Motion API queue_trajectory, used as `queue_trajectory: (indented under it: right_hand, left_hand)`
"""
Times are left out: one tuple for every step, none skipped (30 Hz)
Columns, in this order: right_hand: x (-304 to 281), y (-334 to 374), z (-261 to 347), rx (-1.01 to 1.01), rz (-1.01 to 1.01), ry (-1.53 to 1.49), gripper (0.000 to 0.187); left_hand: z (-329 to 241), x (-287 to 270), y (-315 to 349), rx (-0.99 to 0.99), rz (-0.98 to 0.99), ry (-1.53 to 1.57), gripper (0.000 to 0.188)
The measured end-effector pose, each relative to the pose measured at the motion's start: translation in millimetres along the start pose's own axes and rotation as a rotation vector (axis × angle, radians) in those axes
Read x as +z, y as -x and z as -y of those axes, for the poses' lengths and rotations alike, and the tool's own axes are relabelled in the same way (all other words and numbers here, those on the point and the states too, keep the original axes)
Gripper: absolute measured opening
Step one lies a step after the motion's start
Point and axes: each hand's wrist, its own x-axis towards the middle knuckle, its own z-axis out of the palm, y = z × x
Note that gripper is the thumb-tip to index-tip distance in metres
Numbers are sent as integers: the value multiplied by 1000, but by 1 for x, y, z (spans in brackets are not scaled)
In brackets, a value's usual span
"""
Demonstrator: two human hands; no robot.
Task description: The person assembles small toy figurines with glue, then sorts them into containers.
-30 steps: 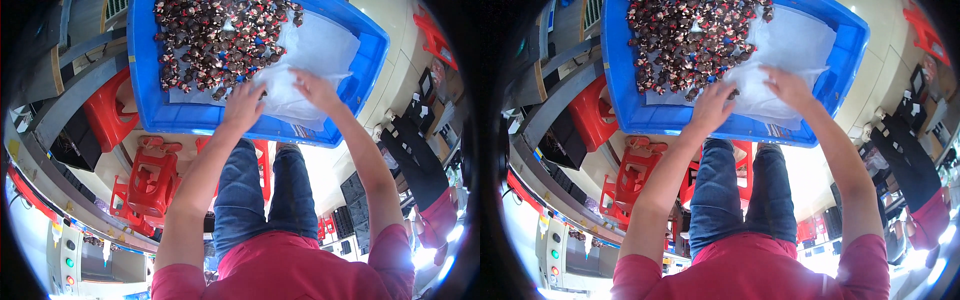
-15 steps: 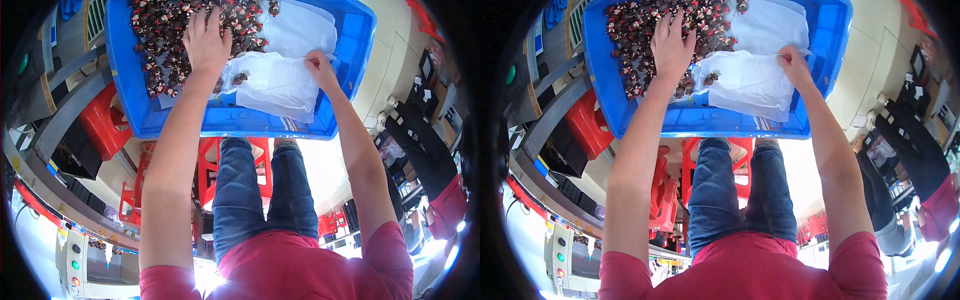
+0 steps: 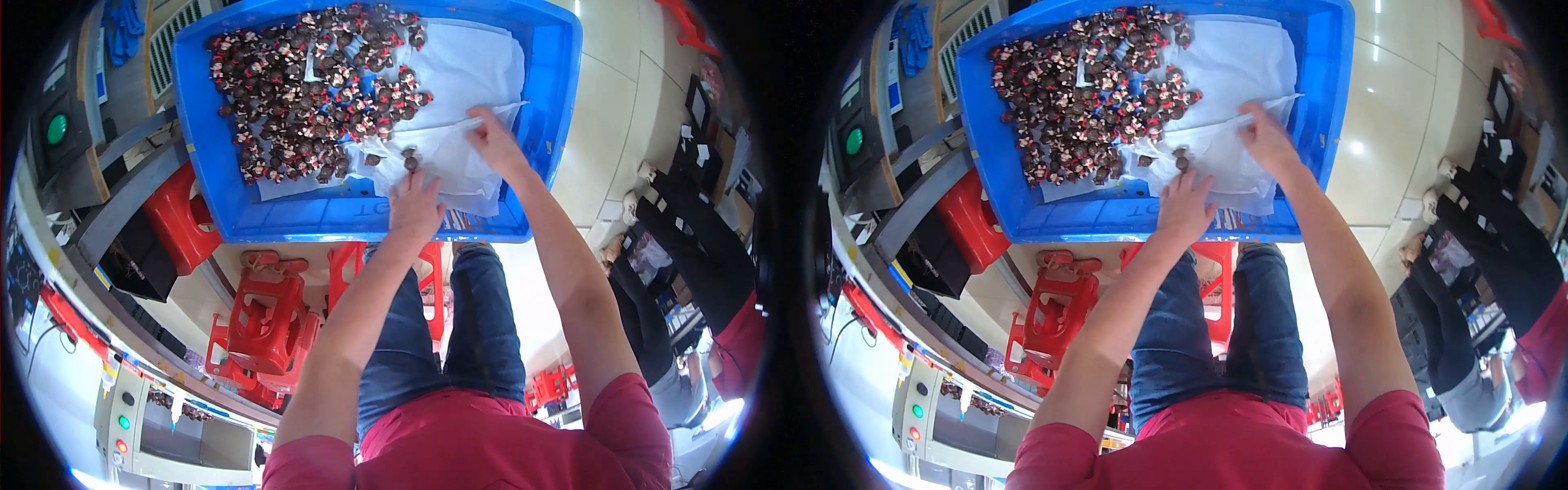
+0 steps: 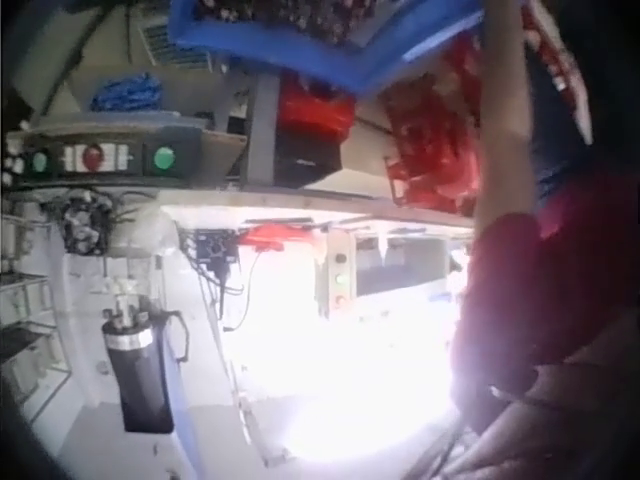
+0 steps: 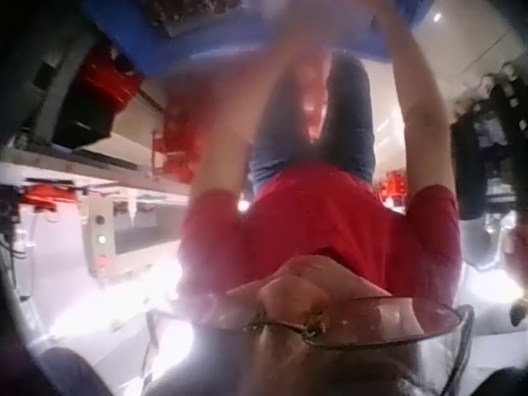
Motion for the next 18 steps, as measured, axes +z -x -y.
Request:
queue_trajectory:
  right_hand:
    - [-8,-8,-9,46,-94,-20,37]
    - [-16,-13,-17,33,-97,-21,37]
    - [-20,-13,-12,34,-166,10,38]
    - [-28,-10,6,30,-236,43,39]
    - [-31,1,24,24,-237,34,41]
    - [-38,12,40,3,-236,42,41]
    - [-43,23,56,-93,-238,41,42]
    - [-44,31,69,-189,-238,41,43]
    - [-42,37,83,-216,-233,50,43]
    - [-37,42,93,-432,-211,185,40]
    - [-32,45,103,-646,-186,321,37]
    - [-23,47,114,-670,-174,323,37]
    - [-10,45,127,-768,-100,447,35]
    - [3,42,138,-861,-25,572,33]
    - [19,38,155,-856,72,611,34]
    - [29,26,167,-871,72,617,34]
    - [40,13,178,-929,105,716,36]
    - [51,1,178,-972,147,820,37]
  left_hand:
    - [-10,0,0,35,8,-5,46]
    - [-18,-2,0,34,-5,-10,46]
    - [-24,-8,5,21,80,145,46]
    - [-28,-13,11,8,157,305,46]
    - [-31,-17,25,-9,139,302,46]
    - [-37,-20,44,22,-3,288,44]
    - [-43,-25,63,48,-146,271,43]
    - [-43,-27,82,38,-169,276,43]
    - [-40,-29,99,9,-214,179,42]
    - [-39,-31,110,-23,-256,84,42]
    - [-36,-33,111,-37,-278,92,42]
    - [-29,-37,110,-108,-290,95,44]
    - [-16,-42,105,-180,-301,94,45]
    - [-2,-45,98,-199,-314,94,45]
    - [19,-48,90,-248,-327,7,48]
    - [35,-51,77,-279,-343,-73,51]
    - [51,-54,69,-286,-355,-71,51]
    - [64,-54,65,-329,-218,-167,54]
